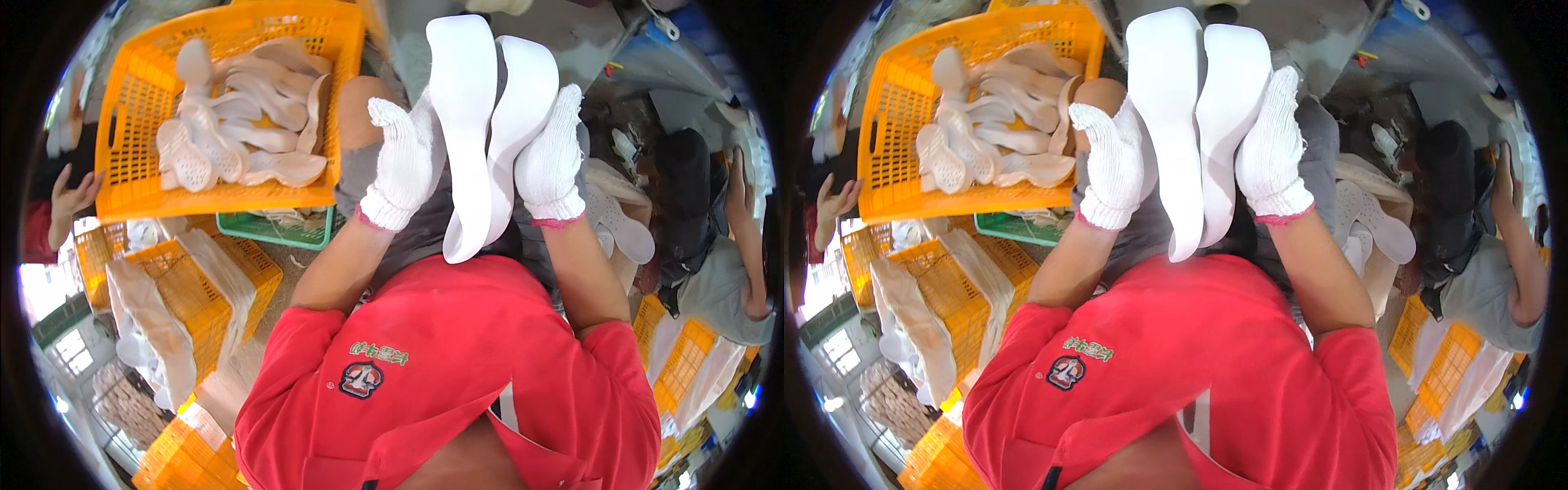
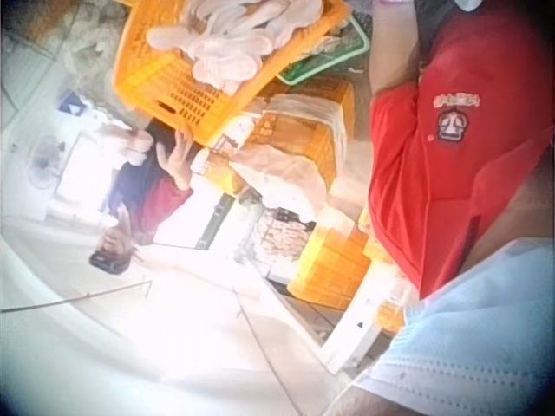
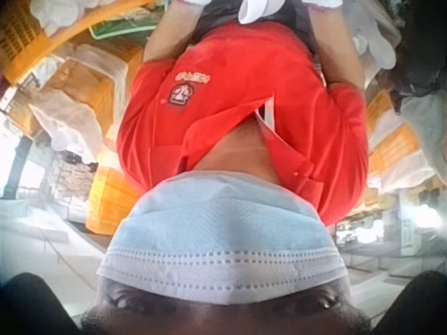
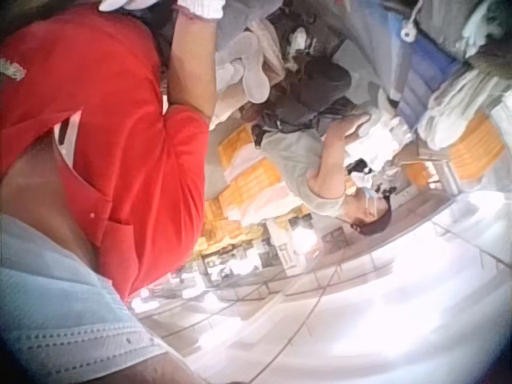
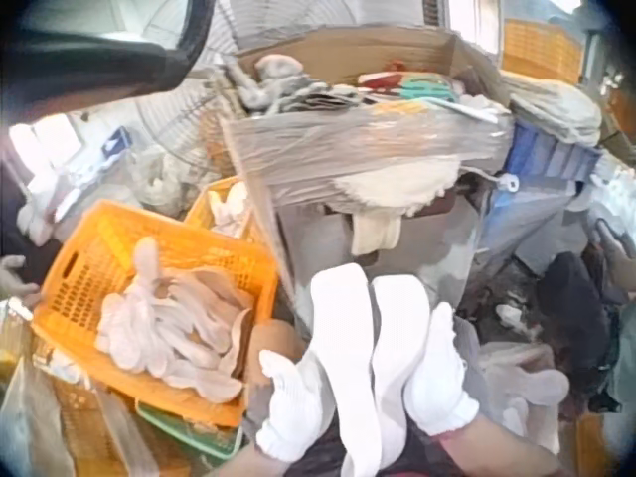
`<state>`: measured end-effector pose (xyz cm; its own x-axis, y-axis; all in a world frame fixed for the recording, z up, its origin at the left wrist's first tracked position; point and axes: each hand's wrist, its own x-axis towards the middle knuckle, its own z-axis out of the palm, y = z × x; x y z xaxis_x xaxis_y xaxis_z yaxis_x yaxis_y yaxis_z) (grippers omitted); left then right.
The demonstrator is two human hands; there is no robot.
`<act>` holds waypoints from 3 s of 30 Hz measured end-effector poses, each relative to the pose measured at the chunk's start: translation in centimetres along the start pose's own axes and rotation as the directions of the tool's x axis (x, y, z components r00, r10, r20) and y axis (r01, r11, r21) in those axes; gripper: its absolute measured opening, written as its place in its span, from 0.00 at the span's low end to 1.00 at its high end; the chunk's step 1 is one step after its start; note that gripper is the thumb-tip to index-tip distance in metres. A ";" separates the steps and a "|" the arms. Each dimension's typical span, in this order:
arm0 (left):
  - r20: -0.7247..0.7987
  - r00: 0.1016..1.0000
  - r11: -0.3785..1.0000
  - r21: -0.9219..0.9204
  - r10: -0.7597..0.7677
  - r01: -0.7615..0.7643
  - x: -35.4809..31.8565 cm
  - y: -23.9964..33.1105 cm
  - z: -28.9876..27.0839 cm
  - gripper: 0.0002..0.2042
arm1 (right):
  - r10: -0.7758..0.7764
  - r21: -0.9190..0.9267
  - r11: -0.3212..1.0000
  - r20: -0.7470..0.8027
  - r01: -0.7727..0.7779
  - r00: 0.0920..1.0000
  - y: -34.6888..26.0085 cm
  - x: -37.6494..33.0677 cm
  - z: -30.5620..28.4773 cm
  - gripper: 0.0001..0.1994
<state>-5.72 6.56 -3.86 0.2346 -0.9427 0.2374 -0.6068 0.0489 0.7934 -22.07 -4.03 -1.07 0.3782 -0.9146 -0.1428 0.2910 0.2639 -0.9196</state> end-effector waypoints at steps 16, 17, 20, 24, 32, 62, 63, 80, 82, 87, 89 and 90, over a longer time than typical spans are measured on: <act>-0.360 0.821 0.412 -0.895 -0.444 -0.169 -6.8 -2.0 -9.2 0.27 | 0.123 -0.250 0.967 0.642 0.055 0.756 1.3 -2.2 11.3 0.41; -0.332 0.842 0.349 -0.918 -0.426 -0.186 -7.1 -2.4 -9.0 0.24 | 0.107 -0.299 0.949 0.597 0.097 0.795 1.4 -2.7 11.3 0.41; -0.321 0.866 0.245 -0.939 -0.383 -0.240 -8.1 -3.3 -8.3 0.20 | -0.101 -0.363 0.849 0.602 0.385 0.792 1.4 -4.2 11.8 0.38; -0.401 0.879 0.321 -0.893 -0.258 -0.314 -7.9 -3.7 -6.7 0.20 | 0.076 -0.200 0.980 0.444 0.017 0.893 2.3 -4.6 11.2 0.33; 0.042 0.989 0.197 -0.978 -0.138 0.069 -1.4 -0.1 -0.8 0.28 | -0.059 -0.748 0.456 0.515 0.482 0.855 4.4 -0.8 -2.2 0.28; 0.511 0.830 0.269 -0.786 -0.225 0.557 -0.9 0.9 -1.6 0.48 | 0.112 -0.401 0.912 0.028 -0.092 0.993 2.8 -0.6 -4.4 0.18; 0.406 0.869 0.308 -0.820 -0.282 0.483 -2.2 1.7 -2.4 0.49 | 0.071 -0.540 0.841 0.163 0.028 0.984 1.3 -1.3 -1.6 0.22; -0.774 0.538 0.454 -0.632 -0.334 -0.628 -14.2 -10.3 -24.1 0.40 | 0.190 -0.500 0.636 0.840 0.588 0.509 -3.7 -11.1 10.2 0.20; -0.782 0.564 0.238 -0.621 -0.266 -0.747 -13.7 -11.7 -27.3 0.39 | 0.309 -0.694 0.524 0.695 0.494 0.649 -2.2 -10.6 7.6 0.18; -0.873 0.398 0.583 -0.486 -0.282 -0.652 -11.0 -13.2 -33.6 0.38 | 0.315 -0.776 0.499 0.577 0.385 0.754 -0.5 -9.7 2.7 0.17; -0.839 0.431 0.518 -0.543 -0.331 -0.660 -10.1 -13.5 -36.0 0.38 | 0.301 -0.783 0.506 0.553 0.362 0.777 -0.2 -9.2 2.0 0.18; -0.846 0.474 0.484 -0.530 -0.245 -0.696 -9.8 -13.5 -37.3 0.37 | 0.288 -0.781 0.525 0.537 0.338 0.792 -0.1 -8.9 1.9 0.19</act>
<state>28.47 27.43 4.03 0.9022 -0.1792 0.3924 -0.0544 0.8551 0.5156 -23.79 4.68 1.03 0.8559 -0.4841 -0.1816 -0.4052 -0.4098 -0.8172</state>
